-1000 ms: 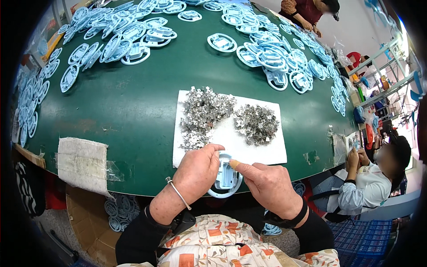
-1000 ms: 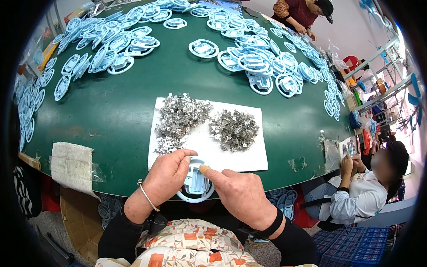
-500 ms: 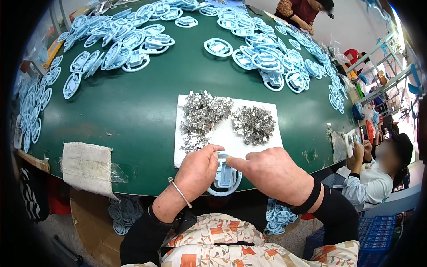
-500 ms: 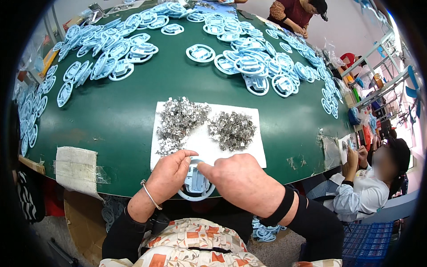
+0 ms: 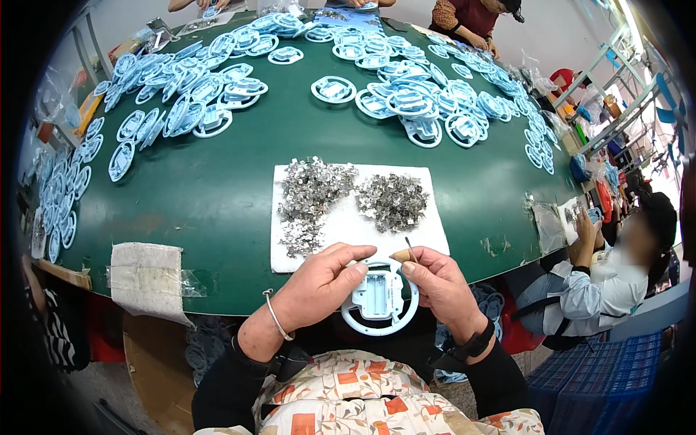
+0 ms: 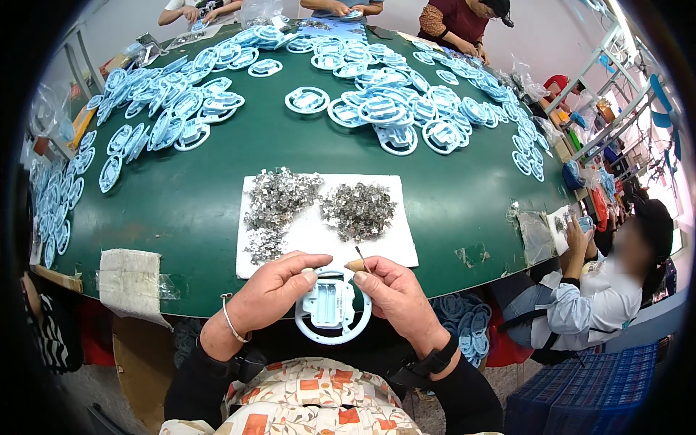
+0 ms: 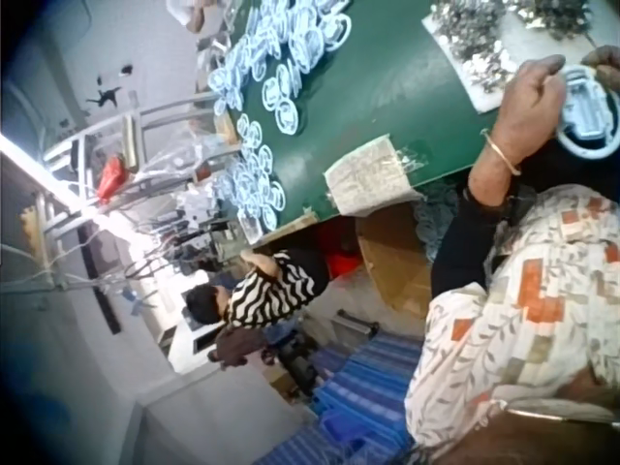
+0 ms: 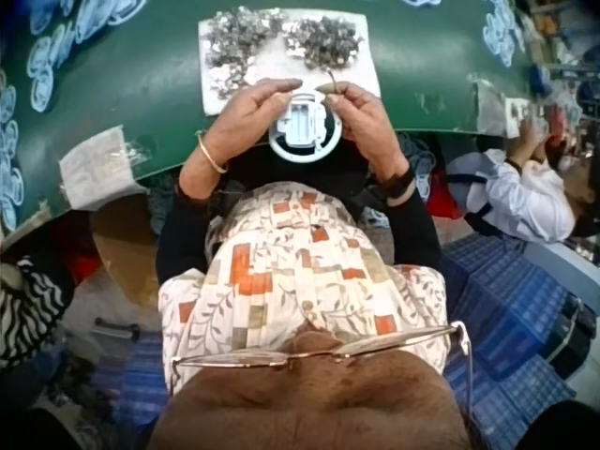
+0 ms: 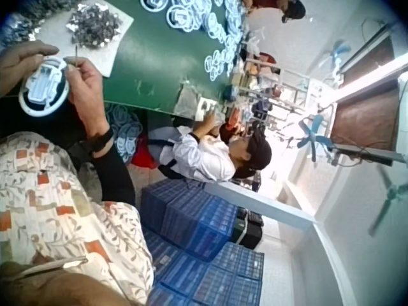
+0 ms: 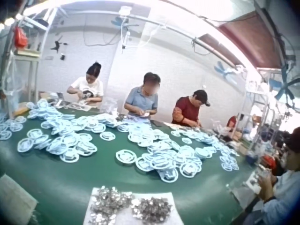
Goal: The person assembles light blue face masks by inserting metal nose wires into the top edge of each mask. They pick up a mask, insert a wire, and place the finished mask on a growing pile on the table. Other workers perform the same task at the same table.
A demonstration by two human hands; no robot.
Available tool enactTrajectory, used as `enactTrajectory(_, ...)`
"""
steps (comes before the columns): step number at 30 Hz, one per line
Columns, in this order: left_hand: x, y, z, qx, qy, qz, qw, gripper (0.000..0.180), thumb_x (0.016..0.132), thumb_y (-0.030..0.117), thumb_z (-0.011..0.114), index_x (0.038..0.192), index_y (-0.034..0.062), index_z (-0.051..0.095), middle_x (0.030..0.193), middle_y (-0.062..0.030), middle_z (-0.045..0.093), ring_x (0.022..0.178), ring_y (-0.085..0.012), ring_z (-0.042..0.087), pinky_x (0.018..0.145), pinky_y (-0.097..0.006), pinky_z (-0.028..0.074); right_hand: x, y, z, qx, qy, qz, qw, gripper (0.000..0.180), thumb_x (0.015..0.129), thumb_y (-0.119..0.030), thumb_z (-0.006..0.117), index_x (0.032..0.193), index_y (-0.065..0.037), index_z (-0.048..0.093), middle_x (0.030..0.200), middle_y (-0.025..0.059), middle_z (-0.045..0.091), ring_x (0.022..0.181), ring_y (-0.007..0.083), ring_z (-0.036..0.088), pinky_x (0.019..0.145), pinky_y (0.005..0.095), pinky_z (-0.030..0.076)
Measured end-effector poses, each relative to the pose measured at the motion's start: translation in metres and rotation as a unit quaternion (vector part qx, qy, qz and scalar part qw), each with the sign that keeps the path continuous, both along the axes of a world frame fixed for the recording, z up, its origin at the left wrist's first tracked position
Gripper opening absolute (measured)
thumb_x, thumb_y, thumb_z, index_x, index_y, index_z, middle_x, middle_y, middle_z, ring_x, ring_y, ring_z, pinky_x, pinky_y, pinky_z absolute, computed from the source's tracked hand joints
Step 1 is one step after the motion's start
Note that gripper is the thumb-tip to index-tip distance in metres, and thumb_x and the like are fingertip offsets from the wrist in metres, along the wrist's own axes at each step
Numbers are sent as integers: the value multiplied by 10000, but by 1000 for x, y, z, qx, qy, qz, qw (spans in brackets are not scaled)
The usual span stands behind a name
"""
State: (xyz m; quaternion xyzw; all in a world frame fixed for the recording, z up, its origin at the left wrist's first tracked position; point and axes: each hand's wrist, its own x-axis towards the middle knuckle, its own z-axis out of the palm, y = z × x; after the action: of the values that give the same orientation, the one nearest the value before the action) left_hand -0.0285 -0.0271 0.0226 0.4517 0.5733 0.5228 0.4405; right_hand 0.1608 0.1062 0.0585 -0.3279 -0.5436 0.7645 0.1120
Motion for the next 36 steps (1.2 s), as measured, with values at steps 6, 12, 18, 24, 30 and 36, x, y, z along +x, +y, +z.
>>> enactTrajectory(6,4,5,7,45,217,-99,970,588,917,72,510,1492,-37,450,1194,-177,634,992,-183,638,872,-338,519,5,2,-2,51,16,28,998,273,1070,-188,566,1246,15,618,778,-70,580,580,-16,427,492,159,313)
enactTrajectory(12,9,-1,-16,44,-430,-80,898,482,1058,139,447,1497,-56,399,1155,-135,600,985,-252,681,809,-385,640,1,-12,-8,168,111,-20,979,281,1091,-158,508,1297,8,604,724,-78,471,600,30,416,553,187,353)
enactTrajectory(18,8,2,-21,85,-490,-90,863,531,1051,243,521,1470,-67,420,1180,-196,630,964,-286,698,778,-386,645,-13,-16,-17,305,76,-25,949,258,975,-111,706,1193,-22,603,671,-75,440,632,6,470,564,194,393)
enactTrajectory(24,11,-3,-16,59,-420,-104,900,529,1058,249,512,1486,-40,395,1059,-230,672,854,-276,734,723,-344,626,-24,-17,-7,246,40,-25,968,260,908,-114,790,1081,-40,610,660,-89,399,600,6,419,576,197,394)
enactTrajectory(30,12,-4,-25,75,-481,-113,866,547,1058,275,505,1498,-31,395,1147,-233,649,891,-289,721,731,-361,628,-22,-7,-20,170,65,-19,983,241,888,-93,800,1032,-44,613,684,-110,376,643,-1,402,600,174,367)
enactTrajectory(36,16,-1,-19,20,-474,-10,880,545,1093,349,442,1516,16,361,1384,-141,493,1049,-244,662,828,-407,636,-7,-33,14,317,107,63,940,464,799,-149,888,1167,1,649,873,18,636,672,34,542,559,178,420)
